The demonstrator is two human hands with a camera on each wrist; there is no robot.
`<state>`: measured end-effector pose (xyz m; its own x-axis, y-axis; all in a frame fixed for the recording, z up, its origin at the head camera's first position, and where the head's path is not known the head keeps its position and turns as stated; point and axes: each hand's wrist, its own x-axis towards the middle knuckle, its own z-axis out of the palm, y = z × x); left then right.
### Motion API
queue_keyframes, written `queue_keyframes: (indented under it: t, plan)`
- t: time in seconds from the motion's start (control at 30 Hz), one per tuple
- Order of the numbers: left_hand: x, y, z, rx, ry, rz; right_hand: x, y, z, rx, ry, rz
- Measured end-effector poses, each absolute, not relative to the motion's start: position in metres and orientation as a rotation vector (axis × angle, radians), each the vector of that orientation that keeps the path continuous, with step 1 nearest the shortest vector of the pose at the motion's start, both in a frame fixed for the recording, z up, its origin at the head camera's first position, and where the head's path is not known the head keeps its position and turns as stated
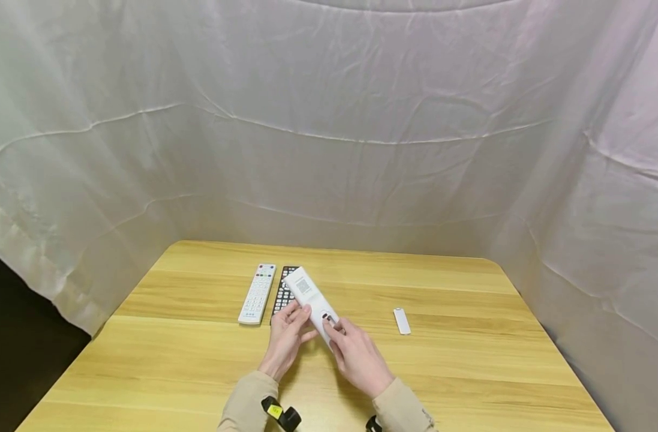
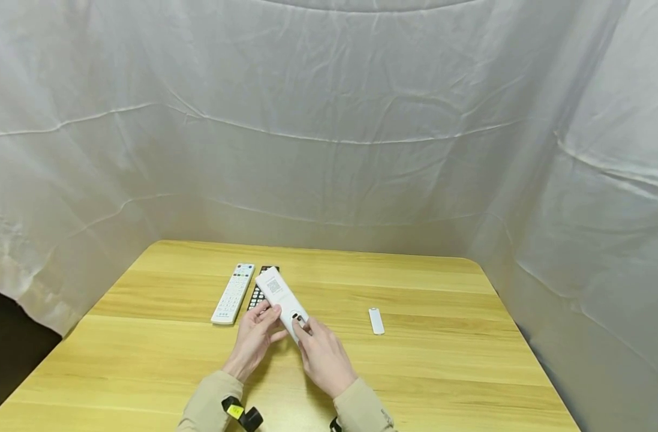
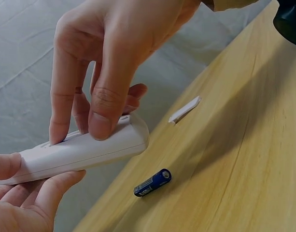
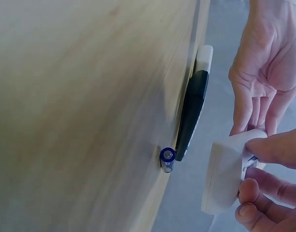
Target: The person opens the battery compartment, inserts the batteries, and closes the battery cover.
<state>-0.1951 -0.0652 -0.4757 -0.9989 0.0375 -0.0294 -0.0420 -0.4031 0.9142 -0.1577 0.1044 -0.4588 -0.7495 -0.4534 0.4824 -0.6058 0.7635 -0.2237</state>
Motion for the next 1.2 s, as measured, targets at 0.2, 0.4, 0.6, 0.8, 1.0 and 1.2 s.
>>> queue_keyframes:
  t: [0.2, 0.4, 0.6, 0.8, 1.0, 1.2]
  plan:
    - [-0.1961, -0.0656, -0.4746, -0.016, 1.684, 2.6, -0.1576, 0.1043, -0.4598, 0.818, -2.545, 0.475]
    - [-0.1964, -0.0648, -0.4728, -0.038, 1.678, 2.603, -0.1579, 0.1044, -0.4605, 0.83, -2.528, 0.45]
    - [-0.197, -0.0655, -0.4725, -0.021, 1.684, 2.595, -0.1584, 0.1047, -0.46, 0.831, -2.531, 0.469]
    - [-0.1971, -0.0662, -0.4728, -0.005, 1.656, 2.603, -0.1586, 0.1048, -0.4596, 0.828, -2.531, 0.491]
    - [-0.1963, -0.067, -0.4731, 0.014, 1.66, 2.587, -0.158, 0.1046, -0.4597, 0.817, -2.535, 0.497]
    - [-0.1973, -0.0672, -0.4737, -0.004, 1.649, 2.588, -0.158, 0.104, -0.46, 0.811, -2.554, 0.515]
